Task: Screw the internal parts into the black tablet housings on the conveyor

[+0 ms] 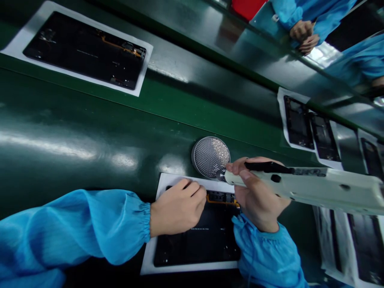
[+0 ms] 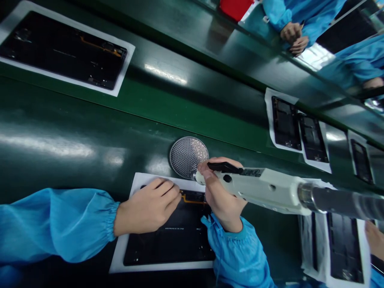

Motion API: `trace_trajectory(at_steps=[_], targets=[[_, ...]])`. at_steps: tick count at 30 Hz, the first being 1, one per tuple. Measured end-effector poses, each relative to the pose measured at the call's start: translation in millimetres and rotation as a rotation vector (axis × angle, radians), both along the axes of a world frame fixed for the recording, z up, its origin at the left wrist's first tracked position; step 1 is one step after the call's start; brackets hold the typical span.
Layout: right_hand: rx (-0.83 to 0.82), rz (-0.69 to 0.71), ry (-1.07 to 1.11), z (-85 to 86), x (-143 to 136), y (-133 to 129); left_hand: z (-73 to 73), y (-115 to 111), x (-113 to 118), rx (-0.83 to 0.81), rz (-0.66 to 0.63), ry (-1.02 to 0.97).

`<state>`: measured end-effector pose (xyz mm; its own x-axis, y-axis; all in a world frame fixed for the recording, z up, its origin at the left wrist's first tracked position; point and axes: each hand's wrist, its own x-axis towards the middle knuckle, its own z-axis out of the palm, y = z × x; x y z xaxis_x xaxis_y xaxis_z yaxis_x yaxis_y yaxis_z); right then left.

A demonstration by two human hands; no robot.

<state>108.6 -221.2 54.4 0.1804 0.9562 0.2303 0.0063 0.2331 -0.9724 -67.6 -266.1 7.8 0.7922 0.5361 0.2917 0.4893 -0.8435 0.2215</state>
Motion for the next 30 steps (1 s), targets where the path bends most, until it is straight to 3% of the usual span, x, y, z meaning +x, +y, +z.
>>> trace_trajectory(at_steps=[7, 12, 16, 20, 30], targets=[[-0.003, 0.018, -0.021, -3.3, -1.3, 2.7, -0.4, 1.2, -0.6, 0.006, 0.0, -0.015], [0.055, 0.057, -0.001, 8.7, 0.1, -3.1, -6.0, 0.4, 0.0, -0.002, 0.022, -0.055], [0.014, 0.196, 0.015, 18.5, 3.8, -20.2, -7.3, -0.3, 1.1, -0.002, 0.027, -0.08], [-0.057, 0.334, -0.076, 16.2, 3.3, -35.0, -6.3, -0.2, 1.2, -0.006, 0.041, -0.095], [-0.127, 0.281, -0.141, 7.0, 3.3, -41.0, -5.8, -1.6, 0.6, 0.013, 0.057, -0.133]])
